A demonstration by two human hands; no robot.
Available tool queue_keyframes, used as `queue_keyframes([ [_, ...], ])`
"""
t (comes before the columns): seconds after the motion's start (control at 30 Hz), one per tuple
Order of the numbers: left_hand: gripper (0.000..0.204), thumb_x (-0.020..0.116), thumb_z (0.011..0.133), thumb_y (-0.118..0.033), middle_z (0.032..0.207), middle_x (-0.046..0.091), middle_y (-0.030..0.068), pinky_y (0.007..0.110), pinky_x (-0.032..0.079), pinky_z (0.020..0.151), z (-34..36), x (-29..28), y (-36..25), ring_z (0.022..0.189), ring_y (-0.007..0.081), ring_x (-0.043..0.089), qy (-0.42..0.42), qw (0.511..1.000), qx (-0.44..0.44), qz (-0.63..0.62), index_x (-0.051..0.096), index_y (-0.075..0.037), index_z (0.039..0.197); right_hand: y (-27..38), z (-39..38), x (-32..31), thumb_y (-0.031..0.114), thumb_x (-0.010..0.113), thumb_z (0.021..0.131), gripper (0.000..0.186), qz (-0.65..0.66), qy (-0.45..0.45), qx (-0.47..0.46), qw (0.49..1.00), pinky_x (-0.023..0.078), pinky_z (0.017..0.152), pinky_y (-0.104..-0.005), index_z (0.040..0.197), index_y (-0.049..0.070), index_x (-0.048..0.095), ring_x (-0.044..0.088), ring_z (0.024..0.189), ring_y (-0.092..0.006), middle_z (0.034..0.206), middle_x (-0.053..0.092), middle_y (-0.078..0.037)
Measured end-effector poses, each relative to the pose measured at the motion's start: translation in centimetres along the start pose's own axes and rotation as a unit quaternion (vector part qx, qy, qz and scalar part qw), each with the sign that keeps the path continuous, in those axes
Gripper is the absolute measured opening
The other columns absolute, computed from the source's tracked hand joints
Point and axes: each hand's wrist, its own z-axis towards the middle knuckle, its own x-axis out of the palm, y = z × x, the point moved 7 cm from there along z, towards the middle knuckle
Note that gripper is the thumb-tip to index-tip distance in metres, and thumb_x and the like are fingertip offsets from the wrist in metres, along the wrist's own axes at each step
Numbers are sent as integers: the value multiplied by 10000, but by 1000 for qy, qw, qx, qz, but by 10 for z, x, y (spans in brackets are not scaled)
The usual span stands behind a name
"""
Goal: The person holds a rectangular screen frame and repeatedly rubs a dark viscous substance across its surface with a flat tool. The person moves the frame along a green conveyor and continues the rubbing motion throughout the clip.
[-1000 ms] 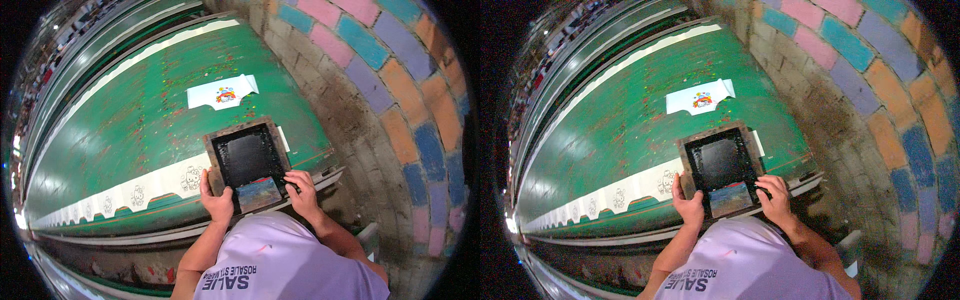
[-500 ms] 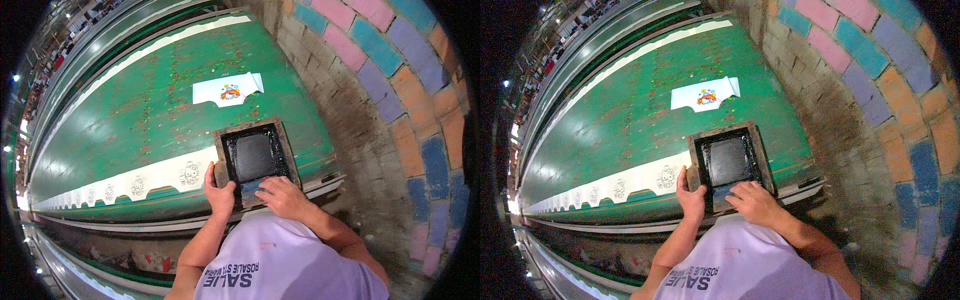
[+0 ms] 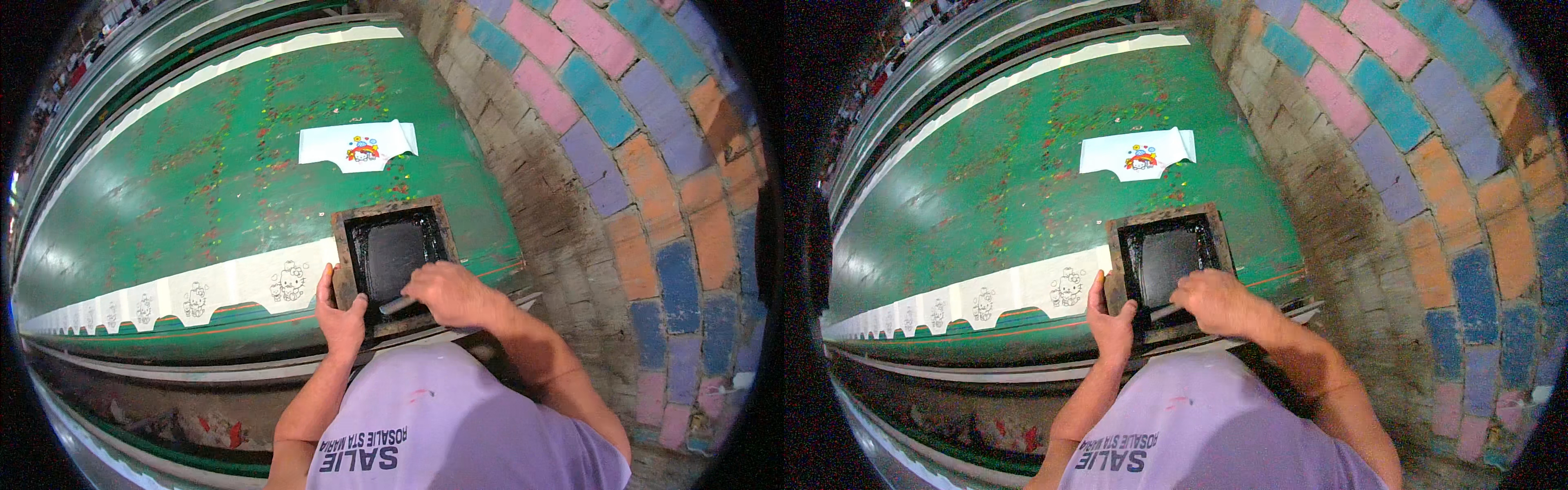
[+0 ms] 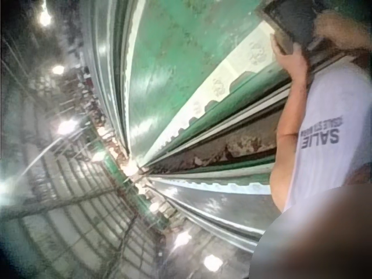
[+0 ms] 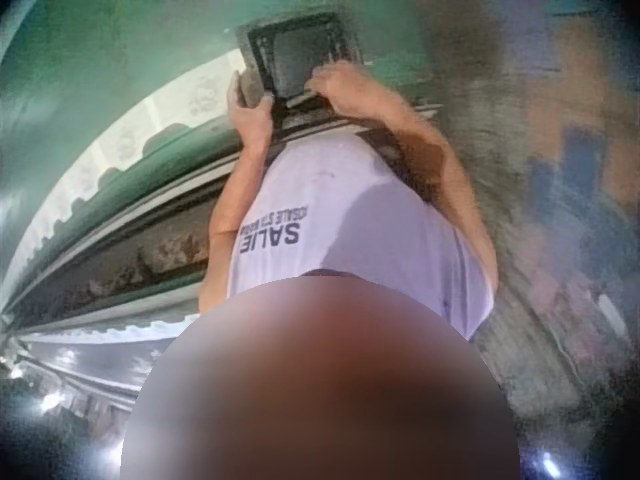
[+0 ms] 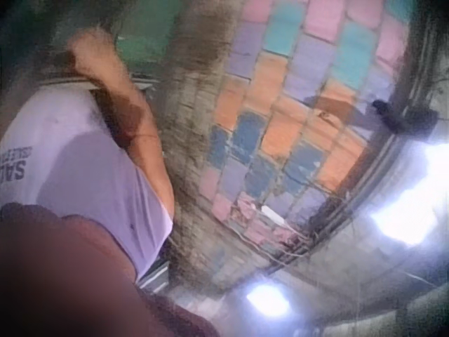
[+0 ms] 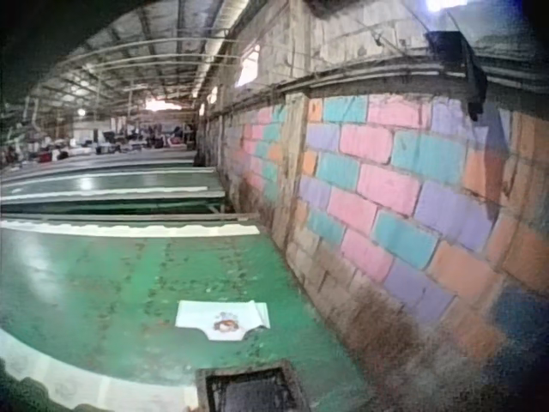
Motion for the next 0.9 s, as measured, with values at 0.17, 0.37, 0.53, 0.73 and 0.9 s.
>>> queue_keyframes([
  [0.17, 732, 710, 1004, 100, 1655, 583, 190, 394, 449, 1277, 1, -4, 3, 1487, 256, 588, 5, 1000, 6, -31, 464, 50, 1692, -53, 42, -14, 4, 705, 885, 289, 40, -39, 40, 998, 598, 989, -534, 1147, 61, 816, 744, 1115, -409, 1092, 773, -162],
  [0.37, 743, 709, 987, 115, 1658, 577, 202, 402, 445, 1281, 4, -6, 6, 1502, 273, 584, 8, 1000, 22, -7, 468, 53, 1687, -87, 74, -26, -18, 689, 861, 377, -7, -141, 90, 986, 591, 1056, -547, 1199, 69, 831, 742, 1203, -408, 1155, 786, -170],
  [0.53, 732, 694, 985, 117, 1644, 583, 195, 406, 444, 1283, 4, -4, 5, 1505, 274, 580, 8, 1000, 22, -5, 468, 56, 1679, -68, 57, -9, 12, 717, 832, 340, -1, -173, 60, 983, 577, 976, -530, 1153, 69, 816, 732, 1096, -395, 1094, 759, -156],
  [0.73, 723, 680, 993, 116, 1643, 581, 182, 405, 448, 1280, 3, -2, 4, 1497, 265, 583, 6, 1000, 26, -12, 459, 55, 1678, -10, 15, 19, 86, 747, 831, 357, -53, -174, 42, 982, 550, 925, -483, 1184, 76, 804, 708, 1052, -336, 1121, 732, -126],
  [0.9, 724, 682, 1003, 121, 1640, 591, 178, 403, 452, 1276, 2, -2, 2, 1494, 264, 587, 2, 1000, 18, -9, 463, 39, 1689, 20, -8, 25, 118, 723, 882, 357, -45, -168, 51, 983, 555, 971, -492, 1221, 54, 815, 710, 1094, -349, 1147, 733, -137],
])
